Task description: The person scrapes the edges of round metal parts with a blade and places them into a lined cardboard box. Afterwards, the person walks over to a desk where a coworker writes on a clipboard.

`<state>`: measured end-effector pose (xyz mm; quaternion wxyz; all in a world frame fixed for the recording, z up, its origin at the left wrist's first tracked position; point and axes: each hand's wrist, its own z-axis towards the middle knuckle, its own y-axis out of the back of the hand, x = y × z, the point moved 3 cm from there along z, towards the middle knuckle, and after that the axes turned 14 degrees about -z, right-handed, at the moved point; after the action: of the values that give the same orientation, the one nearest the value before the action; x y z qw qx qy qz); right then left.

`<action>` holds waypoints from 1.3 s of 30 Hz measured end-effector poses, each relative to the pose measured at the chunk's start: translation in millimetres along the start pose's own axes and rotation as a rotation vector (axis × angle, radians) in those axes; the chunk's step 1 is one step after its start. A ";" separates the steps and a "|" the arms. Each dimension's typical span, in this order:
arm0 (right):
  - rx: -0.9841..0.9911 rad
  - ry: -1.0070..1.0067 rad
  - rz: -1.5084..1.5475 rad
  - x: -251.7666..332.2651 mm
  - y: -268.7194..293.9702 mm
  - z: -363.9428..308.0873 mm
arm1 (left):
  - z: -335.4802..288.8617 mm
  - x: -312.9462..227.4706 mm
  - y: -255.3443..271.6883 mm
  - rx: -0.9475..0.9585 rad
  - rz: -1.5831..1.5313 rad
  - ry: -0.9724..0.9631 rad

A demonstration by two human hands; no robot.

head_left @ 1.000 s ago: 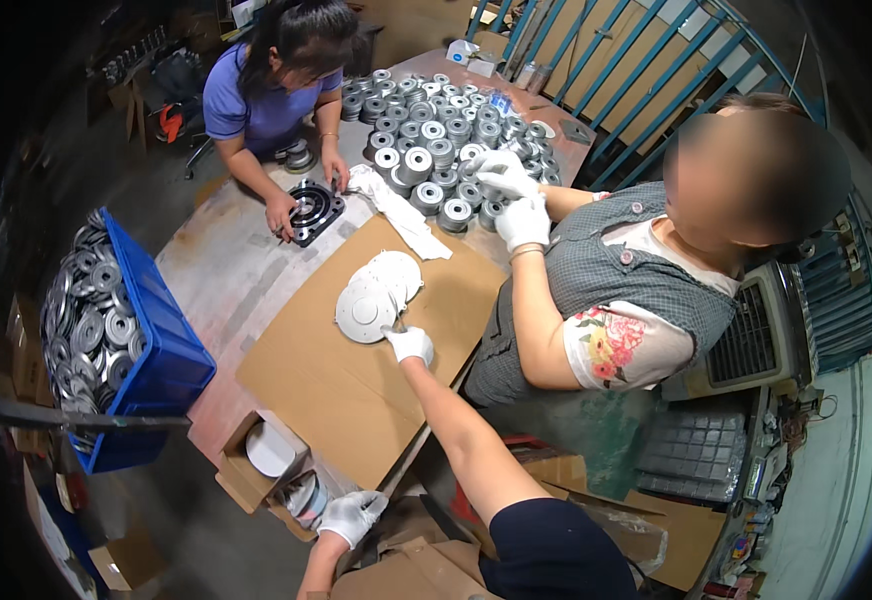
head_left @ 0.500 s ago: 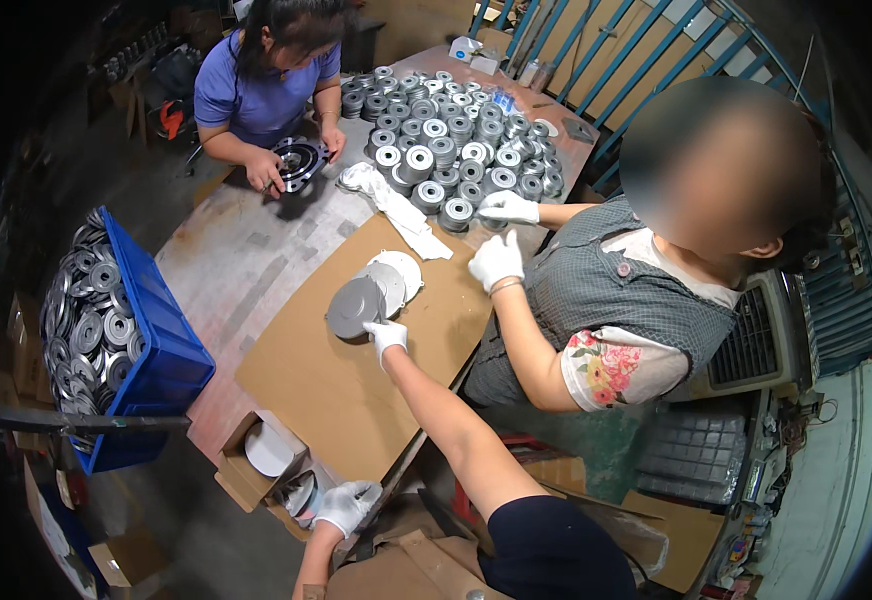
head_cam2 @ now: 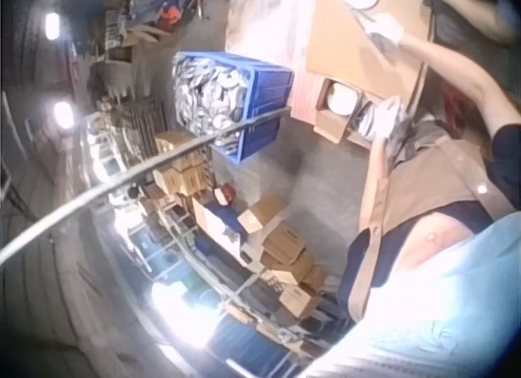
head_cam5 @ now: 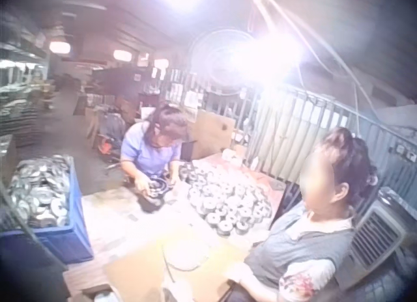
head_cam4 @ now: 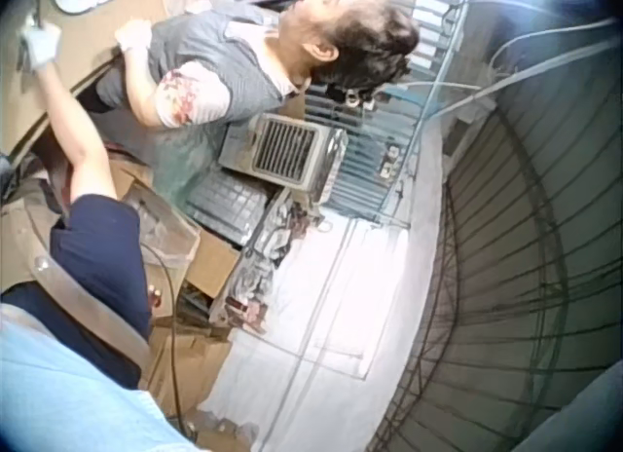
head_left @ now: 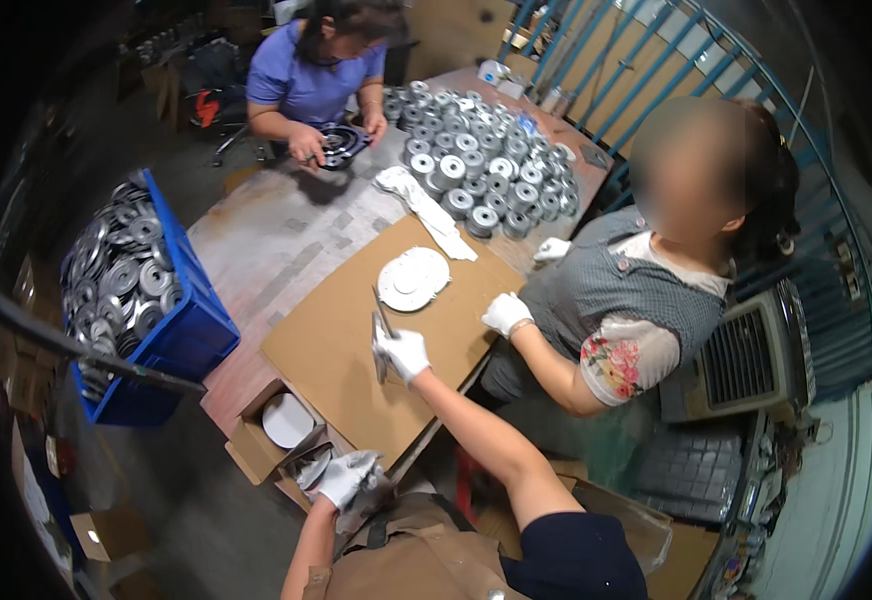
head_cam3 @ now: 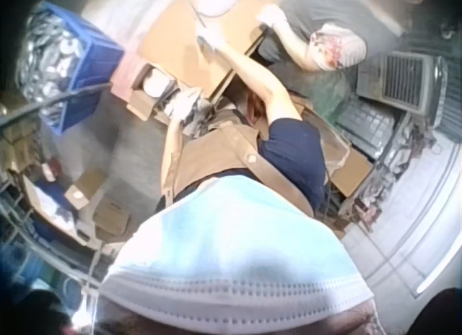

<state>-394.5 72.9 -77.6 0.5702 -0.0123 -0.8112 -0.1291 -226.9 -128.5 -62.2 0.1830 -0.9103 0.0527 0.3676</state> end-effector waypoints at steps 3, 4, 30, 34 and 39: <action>0.058 0.080 -0.171 30.3 8.3 -73.5 | 5.4 11.8 7.1 0.022 -0.402 0.076; 0.078 0.093 -0.108 34.0 8.2 -93.9 | 5.6 10.9 3.2 0.098 -0.617 0.075; 0.281 -0.002 0.285 83.9 -6.1 -159.7 | -93.7 -129.8 40.3 -0.269 -0.214 -0.561; 0.234 -0.161 0.304 53.8 -10.9 -168.6 | -81.8 -117.7 44.7 -0.313 -0.208 -0.454; 0.303 -0.286 0.426 18.5 -20.2 -170.8 | -58.5 -112.5 45.2 -0.283 -0.346 -0.363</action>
<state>-246.9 12.8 -10.3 0.4596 -0.1151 -0.8726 0.1187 -280.7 -196.5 40.7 0.1203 -0.8414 -0.1888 0.4918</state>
